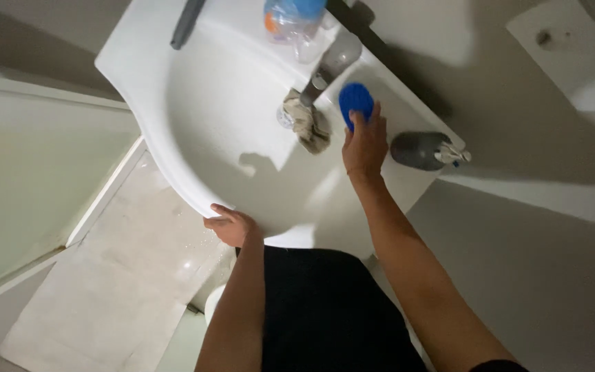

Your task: The person cleans a white bathroom sink using a blue sponge and a spray bottle. They scrub the basin, faucet, and surrounding areas, occasionally moving a cloth and a spray bottle to access different parts of the sink.

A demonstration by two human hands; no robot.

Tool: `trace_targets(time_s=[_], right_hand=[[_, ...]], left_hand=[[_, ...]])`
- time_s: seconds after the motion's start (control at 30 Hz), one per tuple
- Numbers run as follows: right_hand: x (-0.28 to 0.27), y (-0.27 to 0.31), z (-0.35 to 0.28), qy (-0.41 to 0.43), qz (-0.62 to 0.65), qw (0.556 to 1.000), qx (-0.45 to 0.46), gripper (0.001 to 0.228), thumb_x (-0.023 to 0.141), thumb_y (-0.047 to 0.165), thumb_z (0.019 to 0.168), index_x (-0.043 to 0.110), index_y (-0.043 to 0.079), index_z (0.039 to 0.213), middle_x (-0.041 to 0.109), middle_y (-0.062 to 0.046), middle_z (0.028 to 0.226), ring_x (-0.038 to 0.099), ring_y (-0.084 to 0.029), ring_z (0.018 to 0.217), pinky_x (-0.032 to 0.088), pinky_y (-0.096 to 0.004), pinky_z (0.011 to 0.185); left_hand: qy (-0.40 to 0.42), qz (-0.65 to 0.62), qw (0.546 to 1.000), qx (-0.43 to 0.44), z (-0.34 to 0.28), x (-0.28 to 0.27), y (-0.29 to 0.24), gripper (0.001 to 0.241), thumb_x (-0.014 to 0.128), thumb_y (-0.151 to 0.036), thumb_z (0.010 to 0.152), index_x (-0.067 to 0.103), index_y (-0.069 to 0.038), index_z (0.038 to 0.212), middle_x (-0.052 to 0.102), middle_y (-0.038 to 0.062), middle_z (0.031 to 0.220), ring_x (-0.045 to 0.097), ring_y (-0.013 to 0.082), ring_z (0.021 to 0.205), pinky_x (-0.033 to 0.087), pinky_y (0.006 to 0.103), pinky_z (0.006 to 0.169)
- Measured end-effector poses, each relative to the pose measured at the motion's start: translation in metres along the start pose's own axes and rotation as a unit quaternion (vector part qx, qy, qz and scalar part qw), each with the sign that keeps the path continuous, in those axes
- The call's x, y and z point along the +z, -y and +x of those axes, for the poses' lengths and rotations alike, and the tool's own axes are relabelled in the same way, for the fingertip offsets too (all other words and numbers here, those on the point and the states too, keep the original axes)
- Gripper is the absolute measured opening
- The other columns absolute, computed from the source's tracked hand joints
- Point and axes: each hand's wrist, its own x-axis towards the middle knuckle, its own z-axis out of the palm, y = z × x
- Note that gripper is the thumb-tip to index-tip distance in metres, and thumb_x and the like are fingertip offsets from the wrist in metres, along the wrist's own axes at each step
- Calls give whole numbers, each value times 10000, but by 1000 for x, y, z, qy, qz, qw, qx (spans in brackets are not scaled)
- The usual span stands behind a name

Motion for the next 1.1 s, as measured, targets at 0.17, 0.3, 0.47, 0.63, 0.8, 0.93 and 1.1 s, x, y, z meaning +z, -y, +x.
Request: trace_targets(time_s=[0.17, 0.3, 0.47, 0.63, 0.8, 0.93, 1.1], right_hand=[[-4, -2, 5, -27, 5, 999, 44, 388, 802, 86, 844, 650, 197, 1184, 618, -267, 1249, 659, -466, 995, 545, -584, 793], [3, 2, -8, -33, -39, 995, 80, 413, 787, 140, 899, 593, 197, 1259, 553, -293, 1360, 647, -467, 1056, 546, -567, 837], [-13, 40, 8, -6, -23, 1000, -5, 334, 759, 81, 931, 590, 109, 1218, 509, -393, 1363, 609, -551, 1105, 509, -611, 894], [48, 8, -100, 211, -87, 974, 6, 177, 690, 104, 941, 661, 129, 1114, 565, -355, 1355, 644, -506, 1105, 527, -577, 904], [88, 95, -97, 422, -80, 900, 73, 357, 727, 86, 851, 651, 257, 1155, 604, -208, 1297, 681, -414, 997, 577, -505, 794], [132, 152, -53, 342, 186, 921, -23, 304, 778, 128, 822, 650, 178, 1094, 684, -145, 1143, 700, -394, 1075, 552, -503, 946], [263, 100, 4, 129, 97, 986, -29, 180, 762, 29, 799, 663, 125, 914, 682, -146, 995, 682, -382, 992, 539, -463, 914]], left_hand=[[31, 1, 999, -32, -9, -14, -21, 924, 245, -814, 997, 331, -15, 1455, 583, 389, 1304, 595, 555, 1190, 480, 653, 976], [38, 12, 999, -31, -5, -13, -16, 847, 266, -762, 1023, 302, -53, 1485, 589, 373, 1312, 599, 566, 1161, 477, 672, 959], [8, 18, 999, -36, 2, 2, 13, 810, 312, -721, 1052, 254, -111, 1582, 620, 308, 1316, 648, 485, 1131, 532, 607, 927], [-3, 46, 998, -41, -1, -2, -2, 845, 305, -705, 1044, 285, -43, 1569, 628, 366, 1250, 650, 545, 1063, 528, 650, 889], [6, 13, 999, -35, -3, -9, -12, 857, 294, -715, 1030, 313, -38, 1556, 639, 373, 1196, 652, 570, 1010, 520, 654, 848], [-8, 48, 998, -47, -3, -9, -9, 748, 370, -625, 1051, 380, -60, 1540, 671, 334, 1158, 684, 522, 974, 549, 618, 804], [-29, 67, 996, -56, -5, -5, -6, 685, 421, -582, 1045, 412, -103, 1535, 681, 302, 1182, 698, 510, 958, 556, 624, 811]])
